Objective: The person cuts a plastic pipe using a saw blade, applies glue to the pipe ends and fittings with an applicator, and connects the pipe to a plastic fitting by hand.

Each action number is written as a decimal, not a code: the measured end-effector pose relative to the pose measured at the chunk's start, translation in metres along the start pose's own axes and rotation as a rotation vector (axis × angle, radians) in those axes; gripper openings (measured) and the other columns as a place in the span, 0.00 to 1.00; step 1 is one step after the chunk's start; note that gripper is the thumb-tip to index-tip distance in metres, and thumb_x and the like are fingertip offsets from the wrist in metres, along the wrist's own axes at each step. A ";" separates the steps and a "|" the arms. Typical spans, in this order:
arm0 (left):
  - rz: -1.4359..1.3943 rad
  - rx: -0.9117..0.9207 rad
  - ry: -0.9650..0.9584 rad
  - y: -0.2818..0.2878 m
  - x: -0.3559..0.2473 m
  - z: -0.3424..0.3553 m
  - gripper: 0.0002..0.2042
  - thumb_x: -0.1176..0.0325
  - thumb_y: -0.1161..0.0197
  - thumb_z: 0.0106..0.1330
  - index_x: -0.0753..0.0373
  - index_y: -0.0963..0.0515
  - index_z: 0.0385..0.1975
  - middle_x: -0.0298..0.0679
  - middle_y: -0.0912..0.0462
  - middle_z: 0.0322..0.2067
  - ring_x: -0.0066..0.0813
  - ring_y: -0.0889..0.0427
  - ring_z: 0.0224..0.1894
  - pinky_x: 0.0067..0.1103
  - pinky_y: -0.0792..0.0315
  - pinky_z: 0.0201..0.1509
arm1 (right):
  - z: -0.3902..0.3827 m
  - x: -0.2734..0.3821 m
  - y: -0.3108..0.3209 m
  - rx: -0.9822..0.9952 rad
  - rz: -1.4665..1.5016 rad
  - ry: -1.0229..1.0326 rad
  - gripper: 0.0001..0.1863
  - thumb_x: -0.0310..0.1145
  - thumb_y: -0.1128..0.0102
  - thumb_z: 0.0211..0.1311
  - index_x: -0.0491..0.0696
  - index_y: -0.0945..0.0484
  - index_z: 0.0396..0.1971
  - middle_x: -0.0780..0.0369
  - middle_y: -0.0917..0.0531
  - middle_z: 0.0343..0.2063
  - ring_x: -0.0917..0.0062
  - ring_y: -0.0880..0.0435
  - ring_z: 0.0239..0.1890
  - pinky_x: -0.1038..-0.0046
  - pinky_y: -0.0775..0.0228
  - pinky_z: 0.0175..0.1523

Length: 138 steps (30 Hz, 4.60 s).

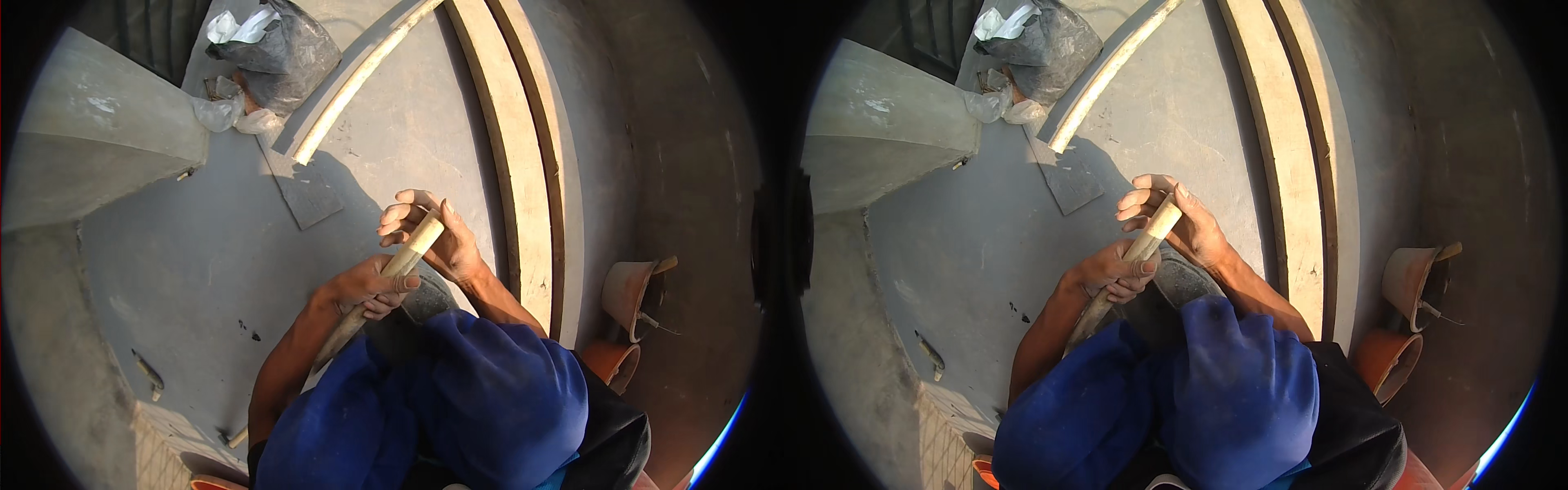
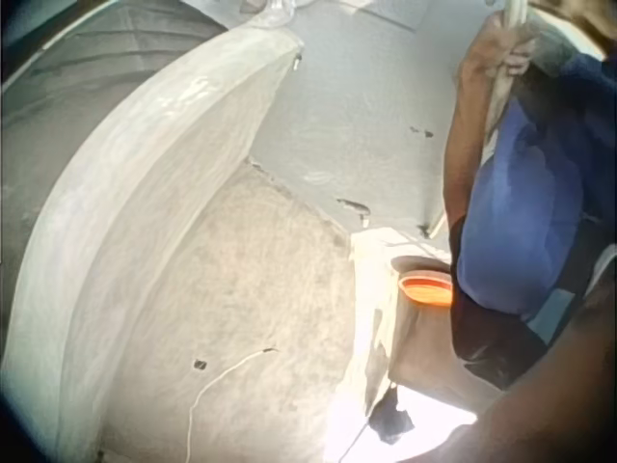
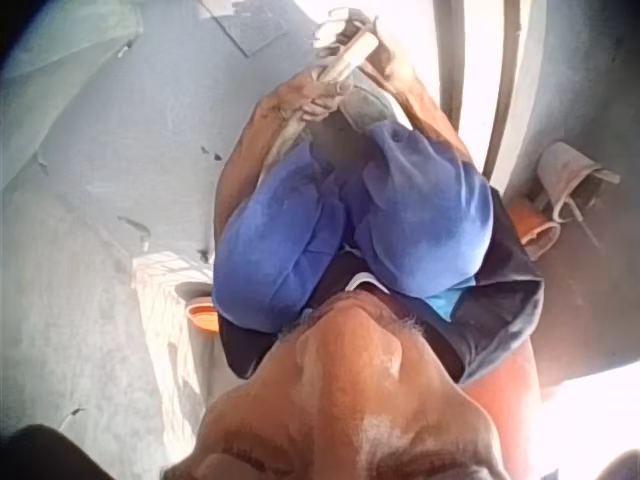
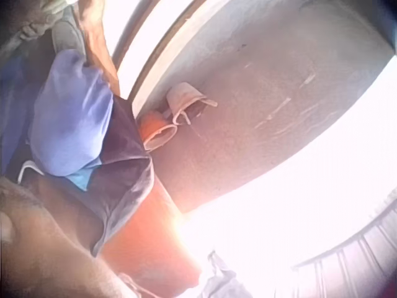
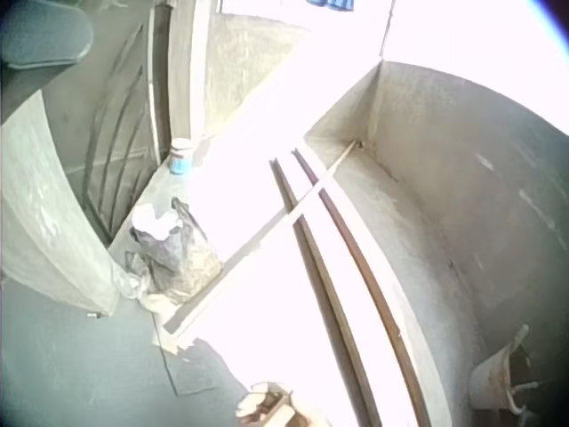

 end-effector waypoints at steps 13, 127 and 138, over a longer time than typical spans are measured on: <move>0.386 -0.388 -0.188 0.011 -0.018 0.015 0.20 0.51 0.56 0.70 0.65 0.33 0.41 0.32 0.35 0.16 0.14 0.38 0.12 0.13 0.39 0.15 | -0.045 0.017 0.094 -0.658 -1.122 0.013 0.20 0.48 0.57 0.68 0.43 0.31 0.39 0.53 0.22 0.30 0.66 0.22 0.35 0.68 0.32 0.42; 0.274 -0.137 -0.056 0.074 0.042 0.072 0.24 0.43 0.57 0.67 0.63 0.32 0.35 0.27 0.38 0.13 0.12 0.40 0.10 0.13 0.43 0.11 | -0.095 -0.004 0.089 -0.549 -1.733 0.154 0.09 0.36 0.51 0.65 0.46 0.27 0.34 0.58 0.21 0.24 0.62 0.20 0.22 0.65 0.30 0.25; 0.374 -0.170 -0.104 0.067 0.033 0.072 0.25 0.42 0.53 0.65 0.63 0.32 0.35 0.27 0.37 0.12 0.11 0.41 0.10 0.13 0.43 0.11 | -0.079 -0.023 0.098 -0.361 -1.817 -0.029 0.07 0.35 0.53 0.66 0.47 0.34 0.32 0.53 0.23 0.17 0.57 0.22 0.17 0.61 0.33 0.20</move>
Point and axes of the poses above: each hand's wrist, its own z-axis towards the middle knuckle, its own y-axis out of the back of the hand, x = y × z, the point moved 7 cm from there along z, towards the middle knuckle
